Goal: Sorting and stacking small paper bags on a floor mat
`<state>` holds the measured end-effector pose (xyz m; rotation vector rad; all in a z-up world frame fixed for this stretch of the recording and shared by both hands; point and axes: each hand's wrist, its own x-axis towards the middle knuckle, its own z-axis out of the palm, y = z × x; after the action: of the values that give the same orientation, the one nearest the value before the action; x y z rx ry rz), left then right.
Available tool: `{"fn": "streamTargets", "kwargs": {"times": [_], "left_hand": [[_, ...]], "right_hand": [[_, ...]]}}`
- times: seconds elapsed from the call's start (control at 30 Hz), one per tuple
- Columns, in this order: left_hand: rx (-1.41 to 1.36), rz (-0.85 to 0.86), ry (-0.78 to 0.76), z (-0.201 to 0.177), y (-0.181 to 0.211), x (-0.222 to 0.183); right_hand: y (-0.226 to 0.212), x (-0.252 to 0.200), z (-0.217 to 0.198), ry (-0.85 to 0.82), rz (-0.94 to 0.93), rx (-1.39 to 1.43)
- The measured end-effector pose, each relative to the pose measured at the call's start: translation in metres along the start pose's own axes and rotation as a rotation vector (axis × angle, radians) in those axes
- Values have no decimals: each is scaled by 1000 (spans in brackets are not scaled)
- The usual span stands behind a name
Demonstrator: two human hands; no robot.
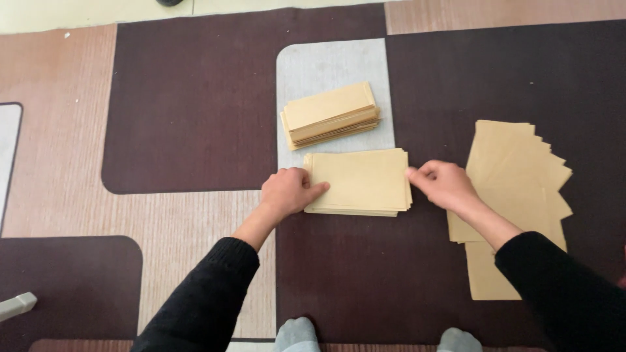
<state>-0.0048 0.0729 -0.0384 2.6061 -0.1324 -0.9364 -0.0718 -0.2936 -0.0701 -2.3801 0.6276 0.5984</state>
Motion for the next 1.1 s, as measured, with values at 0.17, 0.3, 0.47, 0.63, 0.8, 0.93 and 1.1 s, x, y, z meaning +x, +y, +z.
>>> {"fn": "streamTargets", "kwargs": {"times": [0.17, 0.3, 0.47, 0.63, 0.8, 0.93, 1.1], "left_hand": [[53, 38, 109, -13, 6, -12], [77, 112, 245, -14, 2, -4], [56, 180, 316, -13, 19, -5], [78, 243, 298, -13, 30, -14], [63, 246, 287, -18, 22, -25], [34, 244, 281, -22, 18, -29], [34, 280, 249, -21, 26, -31]], "right_hand": [[96, 15, -31, 141, 7, 54], [122, -11, -65, 31, -94, -307], [76, -61, -79, -66, -160, -694], [97, -36, -78, -19, -236, -812], [126, -15, -81, 201, -290, -782], [118, -27, -87, 239, -315, -783], [109, -37, -94, 184, -327, -827]]}}
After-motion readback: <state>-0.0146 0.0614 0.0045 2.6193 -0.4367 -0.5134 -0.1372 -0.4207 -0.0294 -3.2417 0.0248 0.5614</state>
